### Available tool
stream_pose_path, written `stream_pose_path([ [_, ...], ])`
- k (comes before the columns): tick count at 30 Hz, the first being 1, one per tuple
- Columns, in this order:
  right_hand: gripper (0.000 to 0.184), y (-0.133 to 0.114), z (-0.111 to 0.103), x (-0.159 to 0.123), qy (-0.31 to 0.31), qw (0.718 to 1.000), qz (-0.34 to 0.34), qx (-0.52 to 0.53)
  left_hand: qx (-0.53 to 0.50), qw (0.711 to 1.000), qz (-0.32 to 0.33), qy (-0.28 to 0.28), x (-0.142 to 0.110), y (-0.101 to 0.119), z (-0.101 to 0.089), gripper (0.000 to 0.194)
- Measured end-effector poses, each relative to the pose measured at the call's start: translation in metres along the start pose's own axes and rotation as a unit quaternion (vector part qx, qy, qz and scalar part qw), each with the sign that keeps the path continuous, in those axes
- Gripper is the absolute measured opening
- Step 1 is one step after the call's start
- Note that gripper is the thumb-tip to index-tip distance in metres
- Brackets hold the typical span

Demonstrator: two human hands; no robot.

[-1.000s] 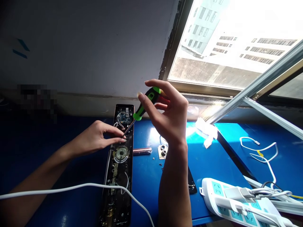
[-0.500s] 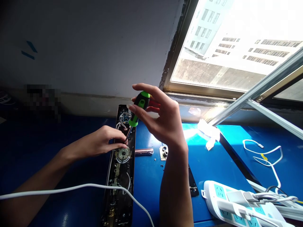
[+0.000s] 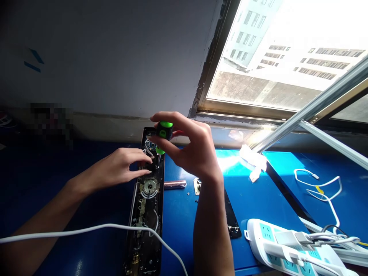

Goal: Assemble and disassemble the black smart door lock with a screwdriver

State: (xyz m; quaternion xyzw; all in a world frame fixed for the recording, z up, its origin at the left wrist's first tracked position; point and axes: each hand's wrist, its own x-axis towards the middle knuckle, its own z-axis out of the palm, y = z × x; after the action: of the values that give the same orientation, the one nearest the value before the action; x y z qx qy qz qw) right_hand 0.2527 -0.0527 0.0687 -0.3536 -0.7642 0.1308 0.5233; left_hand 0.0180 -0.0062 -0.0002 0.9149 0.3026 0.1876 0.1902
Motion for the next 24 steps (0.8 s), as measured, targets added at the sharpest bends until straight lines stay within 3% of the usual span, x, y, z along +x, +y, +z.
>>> stream_pose_path([
  [4, 0.028, -0.0009, 0.0021, 0.0019, -0.031, 0.999, 0.016, 0.001, 0.009, 1.000, -0.002, -0.005, 0.0015, 0.0016, 0.0029, 0.017],
  [24, 0.029, -0.0044, 0.0025, 0.0024, -0.042, 0.998, -0.005, -0.037, 0.015, 1.000, -0.024, 0.011, -0.0024, -0.0028, 0.0038, 0.024],
])
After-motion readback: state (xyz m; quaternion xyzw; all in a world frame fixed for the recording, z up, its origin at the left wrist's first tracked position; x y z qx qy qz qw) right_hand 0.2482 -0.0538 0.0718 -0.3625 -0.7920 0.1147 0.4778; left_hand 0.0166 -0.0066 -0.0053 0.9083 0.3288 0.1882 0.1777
